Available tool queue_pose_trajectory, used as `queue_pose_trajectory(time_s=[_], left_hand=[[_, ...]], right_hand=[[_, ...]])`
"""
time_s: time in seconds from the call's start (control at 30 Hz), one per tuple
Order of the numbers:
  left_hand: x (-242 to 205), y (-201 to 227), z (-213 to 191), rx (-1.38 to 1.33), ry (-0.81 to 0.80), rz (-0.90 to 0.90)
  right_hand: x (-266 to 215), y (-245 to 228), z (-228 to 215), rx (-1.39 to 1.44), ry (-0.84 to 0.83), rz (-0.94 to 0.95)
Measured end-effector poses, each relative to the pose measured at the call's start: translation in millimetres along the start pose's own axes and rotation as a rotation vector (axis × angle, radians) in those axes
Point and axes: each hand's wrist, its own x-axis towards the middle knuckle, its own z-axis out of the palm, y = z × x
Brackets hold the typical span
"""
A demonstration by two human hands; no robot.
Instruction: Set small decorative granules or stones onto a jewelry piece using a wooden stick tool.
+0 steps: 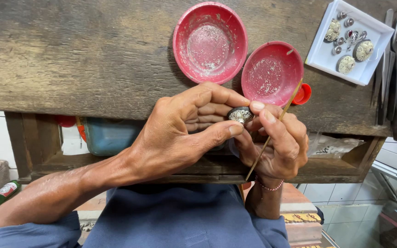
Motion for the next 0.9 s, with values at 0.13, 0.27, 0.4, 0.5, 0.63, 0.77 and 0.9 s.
queue_pose_trajectory(time_s=[0.13,0.27,0.4,0.5,0.63,0.77,0.9], left_hand=[[0.2,-1.6,-1.5,0.028,0.011,0.009],[1.6,0.3,-2.1,0.039,0.03,-0.01],[1.3,-2.0,-3.7,0.042,0.023,-0.008],[1.4,-3.7,-4.6,0.032,0.013,-0.003],[1.5,-3.2,-5.3,0.01,-0.002,-0.006],[1.6,-5.1,-5.3,0.008,0.002,-0.019],[2.0,-5.3,-5.8,0.014,-0.006,-0.015]], right_hand=[[-1.4,4.3,1.6,0.02,0.033,-0.023],[-0.6,1.9,-0.1,0.079,0.02,0.009],[-5.9,3.6,3.1,0.106,0.11,0.098],[-7.4,4.5,4.1,0.106,0.134,0.11],[-6.7,7.8,1.9,0.061,0.116,0.089],[-5.6,6.1,8.0,0.073,0.188,0.055],[-7.9,5.8,6.5,0.036,0.188,0.083]])
